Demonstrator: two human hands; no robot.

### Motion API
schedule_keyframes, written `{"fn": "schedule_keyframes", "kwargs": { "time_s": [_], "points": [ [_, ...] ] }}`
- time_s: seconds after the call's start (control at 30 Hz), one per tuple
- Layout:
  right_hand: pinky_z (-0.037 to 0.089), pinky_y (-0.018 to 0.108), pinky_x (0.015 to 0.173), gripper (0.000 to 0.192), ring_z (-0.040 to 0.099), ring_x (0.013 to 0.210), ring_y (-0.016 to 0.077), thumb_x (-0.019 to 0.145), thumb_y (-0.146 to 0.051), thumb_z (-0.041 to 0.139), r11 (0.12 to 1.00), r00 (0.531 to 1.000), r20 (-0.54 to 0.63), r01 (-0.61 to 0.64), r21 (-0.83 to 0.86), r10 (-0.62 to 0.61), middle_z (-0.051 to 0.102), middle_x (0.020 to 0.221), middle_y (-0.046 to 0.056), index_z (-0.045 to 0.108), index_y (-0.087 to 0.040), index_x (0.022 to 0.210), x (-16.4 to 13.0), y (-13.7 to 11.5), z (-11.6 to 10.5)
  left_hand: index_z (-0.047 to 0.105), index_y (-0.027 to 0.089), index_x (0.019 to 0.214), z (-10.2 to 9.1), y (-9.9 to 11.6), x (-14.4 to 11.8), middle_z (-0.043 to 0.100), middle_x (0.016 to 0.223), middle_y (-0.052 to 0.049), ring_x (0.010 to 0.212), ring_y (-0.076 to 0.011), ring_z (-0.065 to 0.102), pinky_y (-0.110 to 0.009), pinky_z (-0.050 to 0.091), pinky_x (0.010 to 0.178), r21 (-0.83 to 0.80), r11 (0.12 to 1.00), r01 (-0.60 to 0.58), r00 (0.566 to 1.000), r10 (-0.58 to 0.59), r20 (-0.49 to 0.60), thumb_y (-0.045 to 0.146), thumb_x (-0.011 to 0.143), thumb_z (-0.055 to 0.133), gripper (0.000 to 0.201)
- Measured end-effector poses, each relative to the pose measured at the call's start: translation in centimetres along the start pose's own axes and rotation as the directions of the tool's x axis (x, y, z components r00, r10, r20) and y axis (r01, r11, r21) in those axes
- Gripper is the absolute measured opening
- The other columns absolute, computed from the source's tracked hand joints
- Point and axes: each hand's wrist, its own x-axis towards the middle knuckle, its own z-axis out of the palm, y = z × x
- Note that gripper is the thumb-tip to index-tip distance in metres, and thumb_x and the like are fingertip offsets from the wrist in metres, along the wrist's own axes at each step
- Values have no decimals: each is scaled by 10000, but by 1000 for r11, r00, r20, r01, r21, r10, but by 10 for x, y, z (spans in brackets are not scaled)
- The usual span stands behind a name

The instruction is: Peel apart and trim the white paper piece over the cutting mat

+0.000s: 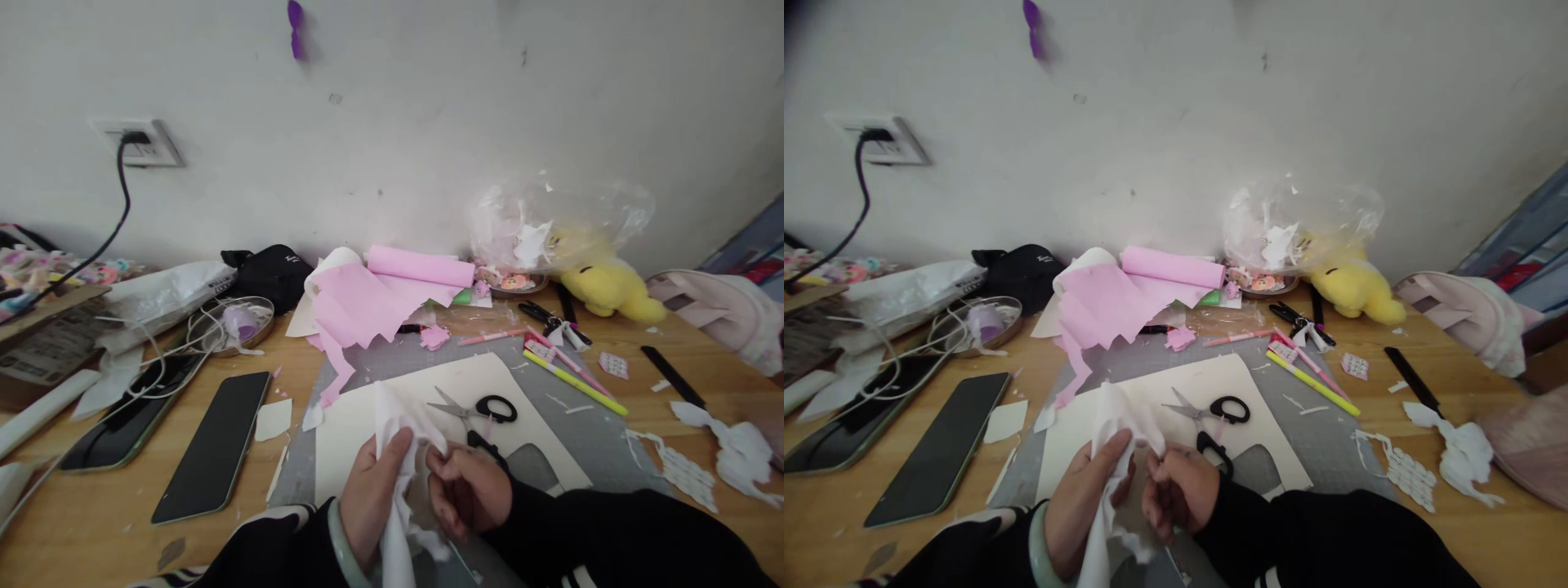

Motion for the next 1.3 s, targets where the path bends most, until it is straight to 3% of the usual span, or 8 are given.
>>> {"fn": "schedule_keyframes", "kwargs": {
  "time_s": [0.23, 0.37, 0.53, 0.7, 1.03, 1.3],
  "points": [
    [286, 155, 205, 225, 339, 197, 67, 538, -315, 473, 997, 996, -78, 49, -53, -53, 457, 304, -48, 384, -158, 672, -1, 0, 3, 587, 109, 664, -2, 1, -2, 578, 476, -22, 500, -155, 540, -237, 409, 493, 92, 981, -172, 967, 150, 205, 395, 602, 587, 293],
    [280, 153, 203, 283, 321, 192, 56, 531, -368, 512, 996, 994, -87, 60, -70, -66, 435, 288, -56, 393, -148, 664, -2, 0, 4, 597, 102, 687, -2, 0, -3, 593, 503, -32, 527, -157, 549, -245, 417, 541, 137, 967, -213, 940, 165, 298, 378, 653, 546, 284],
    [279, 153, 206, 208, 316, 189, 60, 524, -281, 445, 997, 989, -137, 51, -60, -59, 441, 284, -60, 383, -161, 681, -2, 0, 5, 594, 102, 726, -1, -2, -4, 572, 449, -14, 462, -143, 534, -239, 414, 503, 157, 970, -184, 936, 124, 329, 368, 679, 523, 279],
    [259, 153, 203, 244, 301, 179, 66, 490, -261, 381, 999, 994, -112, 1, -54, -7, 437, 271, -54, 387, -158, 711, -2, -1, 5, 600, 99, 712, 1, -3, -6, 564, 432, -26, 467, -155, 548, -250, 422, 516, 107, 984, -142, 918, 90, 387, 406, 692, 489, 327],
    [266, 152, 201, 212, 313, 185, 71, 478, -234, 354, 998, 996, -89, 6, -67, -12, 452, 281, -47, 378, -166, 677, 0, -2, 4, 589, 98, 630, 1, 1, -5, 564, 430, -30, 438, -148, 526, -229, 391, 437, 58, 994, -92, 968, 76, 238, 433, 624, 548, 337],
    [276, 142, 214, 63, 362, 217, 63, 428, -161, 337, 998, 999, 23, -24, -49, 25, 486, 318, -20, 354, -152, 488, 0, 0, 1, 526, 126, 548, -2, 3, -2, 411, 297, 51, 284, -87, 395, -197, 303, 326, 8, 1000, 4, 999, -5, 42, 495, 604, 532, 372]
  ]
}}
